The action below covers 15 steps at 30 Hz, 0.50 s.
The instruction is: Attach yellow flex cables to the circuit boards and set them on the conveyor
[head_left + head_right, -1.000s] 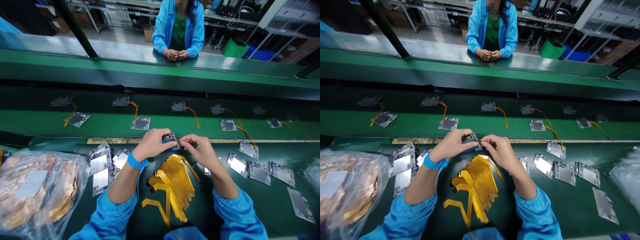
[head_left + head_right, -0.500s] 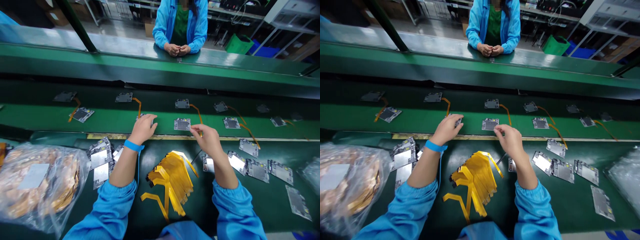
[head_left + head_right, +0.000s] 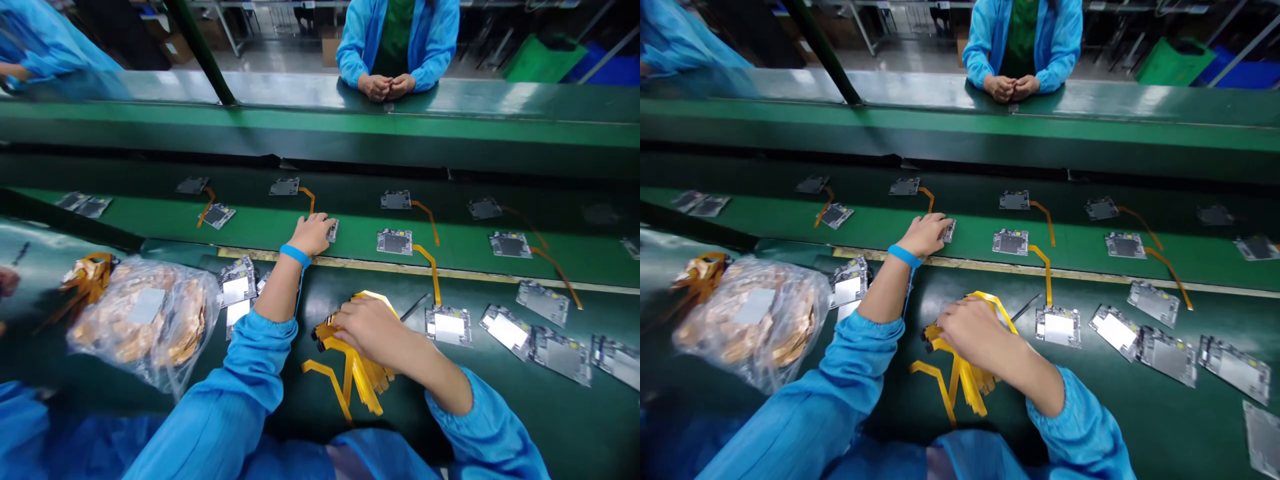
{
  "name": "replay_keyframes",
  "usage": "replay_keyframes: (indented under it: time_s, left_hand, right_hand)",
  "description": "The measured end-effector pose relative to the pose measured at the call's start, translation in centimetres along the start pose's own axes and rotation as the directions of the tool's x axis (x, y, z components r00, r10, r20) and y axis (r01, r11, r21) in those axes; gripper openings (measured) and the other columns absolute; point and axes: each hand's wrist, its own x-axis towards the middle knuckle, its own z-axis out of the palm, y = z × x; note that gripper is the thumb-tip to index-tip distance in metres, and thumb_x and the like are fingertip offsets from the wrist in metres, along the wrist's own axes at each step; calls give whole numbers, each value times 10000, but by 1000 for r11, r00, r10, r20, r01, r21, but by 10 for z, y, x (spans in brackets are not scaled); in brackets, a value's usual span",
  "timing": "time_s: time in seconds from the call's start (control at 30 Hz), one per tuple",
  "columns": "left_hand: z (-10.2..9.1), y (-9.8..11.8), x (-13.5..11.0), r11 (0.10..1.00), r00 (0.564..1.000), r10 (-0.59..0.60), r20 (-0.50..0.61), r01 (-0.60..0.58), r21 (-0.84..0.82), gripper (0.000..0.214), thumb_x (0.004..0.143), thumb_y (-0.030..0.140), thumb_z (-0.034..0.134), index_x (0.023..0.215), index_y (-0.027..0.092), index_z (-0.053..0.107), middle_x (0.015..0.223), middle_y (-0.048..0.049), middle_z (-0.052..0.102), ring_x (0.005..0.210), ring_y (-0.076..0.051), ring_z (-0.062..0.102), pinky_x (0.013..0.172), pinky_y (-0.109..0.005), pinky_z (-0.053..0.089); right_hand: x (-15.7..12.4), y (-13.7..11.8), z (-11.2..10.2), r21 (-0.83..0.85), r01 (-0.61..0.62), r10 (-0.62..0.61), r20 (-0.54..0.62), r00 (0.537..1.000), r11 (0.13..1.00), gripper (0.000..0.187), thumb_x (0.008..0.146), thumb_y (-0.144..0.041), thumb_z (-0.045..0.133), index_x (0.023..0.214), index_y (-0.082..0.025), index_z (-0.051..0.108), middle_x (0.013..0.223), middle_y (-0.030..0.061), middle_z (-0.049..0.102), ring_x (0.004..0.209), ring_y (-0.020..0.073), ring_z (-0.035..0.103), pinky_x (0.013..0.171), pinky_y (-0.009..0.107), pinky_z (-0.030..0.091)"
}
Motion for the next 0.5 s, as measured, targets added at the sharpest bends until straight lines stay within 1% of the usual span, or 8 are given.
replay_keyframes:
  time_s: [0.07, 0.13, 0.2, 0.23, 0.3, 0.4, 0.47, 0.5]
  left_hand:
    - [-3, 1, 1, 1000, 1000, -17, 7, 16, 17, 664, 808, 125, 650, 1457, 220, 546, 1449, -172, 551, 1347, -380, 487, 1158, -622, 308]
    - [-6, 3, 0, 999, 999, -37, -6, 37, 29, 724, 784, 161, 715, 1478, 209, 513, 1431, -183, 544, 1335, -388, 472, 1162, -622, 279]
    - [-8, 6, -3, 998, 998, -57, -41, 58, 31, 768, 783, 172, 736, 1504, 178, 472, 1445, -205, 513, 1347, -395, 445, 1152, -595, 288]
    - [-10, 8, -5, 997, 996, -67, -63, 68, 29, 748, 799, 170, 724, 1502, 157, 469, 1445, -217, 504, 1347, -396, 440, 1137, -578, 304]
    - [-11, 11, -9, 996, 991, -82, -105, 84, 18, 607, 847, 169, 673, 1437, 127, 535, 1400, -225, 526, 1318, -392, 467, 1095, -546, 341]
    - [-11, 15, -17, 997, 986, -81, -144, 81, -11, 299, 913, 174, 588, 1191, 138, 690, 1245, -189, 617, 1218, -359, 551, 1047, -516, 365]
    - [-11, 16, -22, 997, 983, -68, -168, 63, -36, 198, 934, 184, 567, 1050, 156, 724, 1143, -158, 659, 1156, -337, 592, 1038, -504, 365]
    - [-10, 17, -24, 997, 981, -61, -182, 52, -51, 178, 939, 194, 568, 1015, 164, 727, 1105, -146, 671, 1136, -330, 605, 1029, -495, 371]
  right_hand:
    - [5, -15, 12, -9, 91, -90, 32, 995, 996, 115, 981, -261, 659, 954, -170, 725, 960, 58, 750, 898, 225, 696, 760, 344, 453]
    - [9, -30, 27, -32, 157, -156, 40, 987, 987, 79, 959, -216, 665, 926, -165, 716, 937, 66, 733, 876, 226, 684, 742, 347, 457]
    - [14, -42, 44, -64, 202, -202, 18, 979, 977, 50, 931, -161, 663, 905, -158, 705, 912, 79, 710, 855, 227, 667, 720, 347, 458]
    - [16, -48, 53, -78, 218, -218, 2, 976, 973, 43, 921, -144, 661, 907, -153, 700, 905, 85, 699, 848, 228, 657, 709, 348, 459]
    - [19, -56, 69, -107, 228, -233, -38, 972, 968, 38, 920, -142, 654, 915, -141, 692, 902, 97, 682, 845, 235, 642, 694, 353, 463]
    - [21, -65, 86, -141, 221, -234, -83, 969, 965, 79, 947, -164, 630, 913, -126, 690, 889, 103, 668, 840, 240, 627, 687, 363, 472]
    - [20, -70, 91, -161, 225, -243, -103, 965, 961, 105, 955, -167, 619, 897, -121, 694, 868, 101, 663, 831, 240, 617, 687, 369, 478]
    - [20, -72, 93, -173, 225, -246, -112, 963, 959, 113, 953, -162, 617, 886, -118, 697, 854, 99, 661, 821, 240, 613, 683, 372, 479]
